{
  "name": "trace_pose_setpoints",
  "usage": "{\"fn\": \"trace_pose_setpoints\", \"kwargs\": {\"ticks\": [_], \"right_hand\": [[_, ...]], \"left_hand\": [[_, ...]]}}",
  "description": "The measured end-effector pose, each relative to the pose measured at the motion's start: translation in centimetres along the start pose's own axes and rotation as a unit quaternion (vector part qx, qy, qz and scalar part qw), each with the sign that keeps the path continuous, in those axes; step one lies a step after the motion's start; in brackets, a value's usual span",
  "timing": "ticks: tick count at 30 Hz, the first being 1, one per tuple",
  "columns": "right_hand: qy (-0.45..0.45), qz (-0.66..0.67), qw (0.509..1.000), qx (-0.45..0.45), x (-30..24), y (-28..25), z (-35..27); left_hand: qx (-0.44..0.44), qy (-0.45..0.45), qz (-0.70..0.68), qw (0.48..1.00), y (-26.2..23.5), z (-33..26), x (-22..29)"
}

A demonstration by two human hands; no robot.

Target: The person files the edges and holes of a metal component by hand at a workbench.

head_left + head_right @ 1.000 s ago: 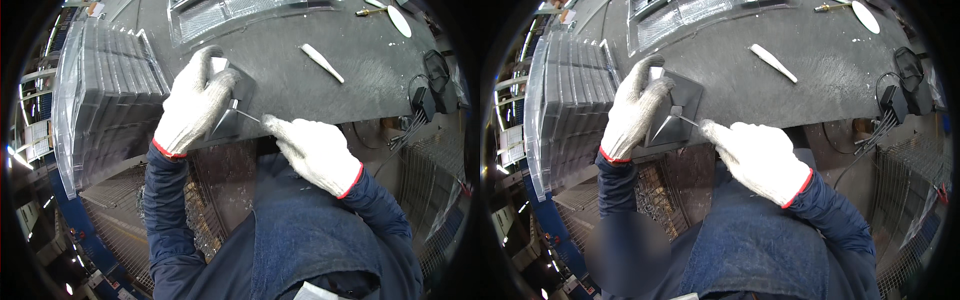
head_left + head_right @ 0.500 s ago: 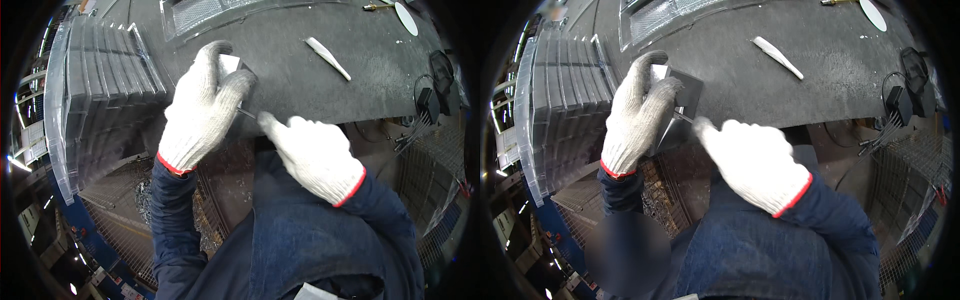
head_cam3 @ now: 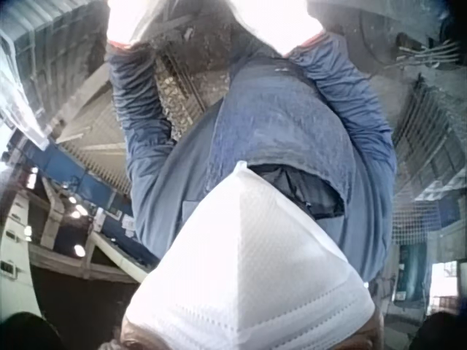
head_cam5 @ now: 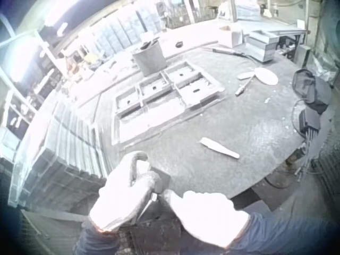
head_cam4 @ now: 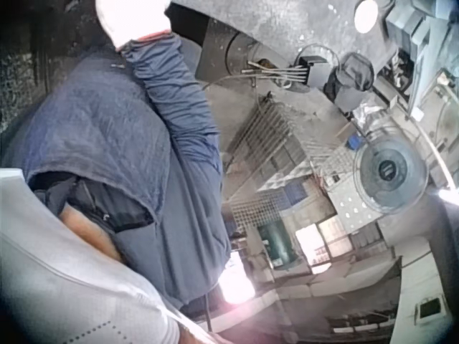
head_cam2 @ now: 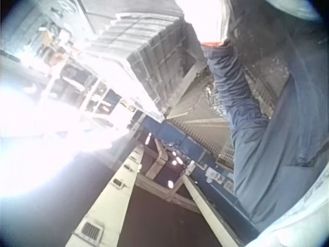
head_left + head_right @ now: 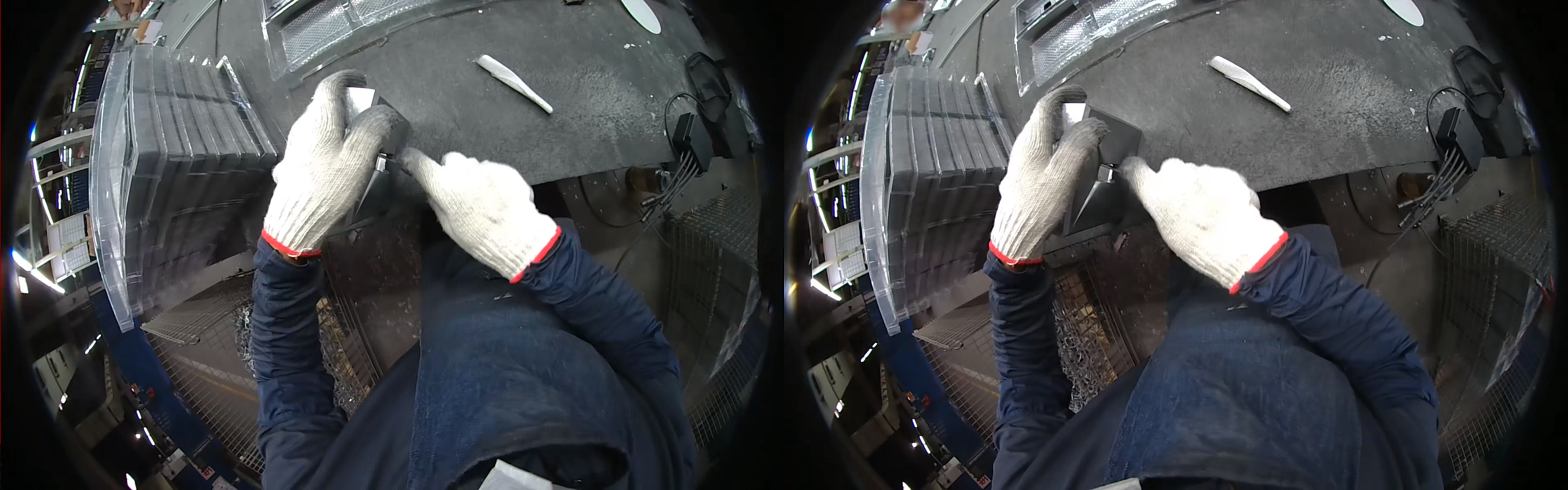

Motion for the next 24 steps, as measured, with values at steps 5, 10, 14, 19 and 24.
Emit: {"fn": "trace_pose_setpoints", "kwargs": {"ticks": [5, 10, 14, 19, 24], "right_hand": [[-0.043, 0.084, 0.995, 0.042, 2.5, -3.0, -3.4], [0.07, 0.011, 0.982, 0.174, 12.2, -6.8, -1.7], [0.048, -0.163, 0.945, 0.28, 15.3, -6.7, 0.3], [0.032, -0.204, 0.956, 0.206, 14.0, -3.9, 2.1], [0.003, -0.038, 0.963, 0.266, 9.7, -3.9, 0.1]], "left_hand": [[0.004, -0.032, 0.036, 0.999, -0.3, -0.4, 0.3], [0.043, -0.075, 0.009, 0.996, -2.1, -0.4, -0.1], [0.164, -0.019, -0.205, 0.965, -2.7, -2.4, -0.1], [0.26, -0.015, -0.269, 0.927, 0.8, -4.5, -2.7], [0.231, -0.084, -0.133, 0.96, 1.3, -7.9, -4.7]]}}
Point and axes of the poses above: each hand's wrist, its own z-axis towards the middle knuckle, its own y-axis out of the palm, x = y × z, the point moved 4 cm from there along z, towards the middle knuckle, and after that the axes turned 10 degrees about -x, right-handed, at the moved point
